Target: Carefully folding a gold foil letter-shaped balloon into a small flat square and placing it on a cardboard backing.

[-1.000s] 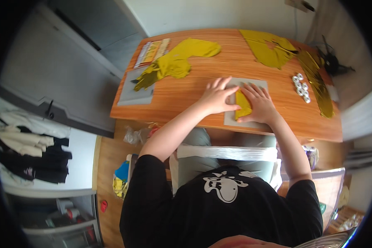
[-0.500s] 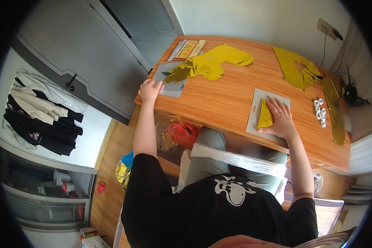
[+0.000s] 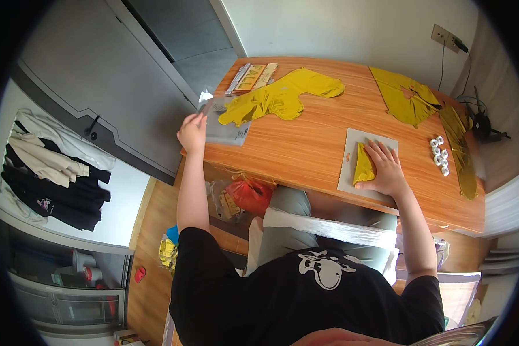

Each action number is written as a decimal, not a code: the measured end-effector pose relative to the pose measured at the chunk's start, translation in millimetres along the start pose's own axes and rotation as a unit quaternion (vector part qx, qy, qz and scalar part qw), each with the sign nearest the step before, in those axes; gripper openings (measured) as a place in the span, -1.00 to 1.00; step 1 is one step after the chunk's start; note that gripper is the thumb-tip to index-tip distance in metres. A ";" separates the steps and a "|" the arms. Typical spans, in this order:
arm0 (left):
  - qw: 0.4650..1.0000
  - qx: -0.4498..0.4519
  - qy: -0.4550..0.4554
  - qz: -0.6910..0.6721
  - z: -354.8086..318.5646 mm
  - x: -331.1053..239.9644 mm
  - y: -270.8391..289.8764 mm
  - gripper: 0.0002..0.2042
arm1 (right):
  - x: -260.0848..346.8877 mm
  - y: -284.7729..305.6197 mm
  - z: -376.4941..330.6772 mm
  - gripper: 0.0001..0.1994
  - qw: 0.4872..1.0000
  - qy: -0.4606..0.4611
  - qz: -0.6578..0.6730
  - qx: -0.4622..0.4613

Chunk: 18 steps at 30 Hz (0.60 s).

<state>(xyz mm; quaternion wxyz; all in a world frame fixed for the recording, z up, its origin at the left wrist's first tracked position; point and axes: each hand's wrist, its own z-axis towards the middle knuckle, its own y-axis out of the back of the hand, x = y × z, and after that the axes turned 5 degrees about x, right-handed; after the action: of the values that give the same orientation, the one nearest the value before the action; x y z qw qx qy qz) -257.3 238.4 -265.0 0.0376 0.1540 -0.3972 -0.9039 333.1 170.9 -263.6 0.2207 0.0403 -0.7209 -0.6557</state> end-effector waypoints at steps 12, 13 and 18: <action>0.803 -0.076 0.228 -0.546 29.2 28.6 11.3 -0.59 | -2.5 -0.4 1.1 0.34 1.000 0.000 -0.001 0.001; 0.711 -0.080 0.340 -0.610 27.7 16.0 12.8 -0.54 | -5.9 -0.9 -1.6 0.34 1.000 -0.011 -0.003 0.003; 0.604 -0.018 0.277 -0.747 -5.3 -1.9 30.8 -0.75 | -0.2 0.7 1.8 0.34 1.000 0.001 -0.008 0.006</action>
<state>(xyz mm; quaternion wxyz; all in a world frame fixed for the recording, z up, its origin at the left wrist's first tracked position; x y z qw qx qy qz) -255.5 214.1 -245.4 -0.5395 0.6396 -0.0986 -0.5387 332.8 172.7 -263.1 0.2162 0.0480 -0.7243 -0.6529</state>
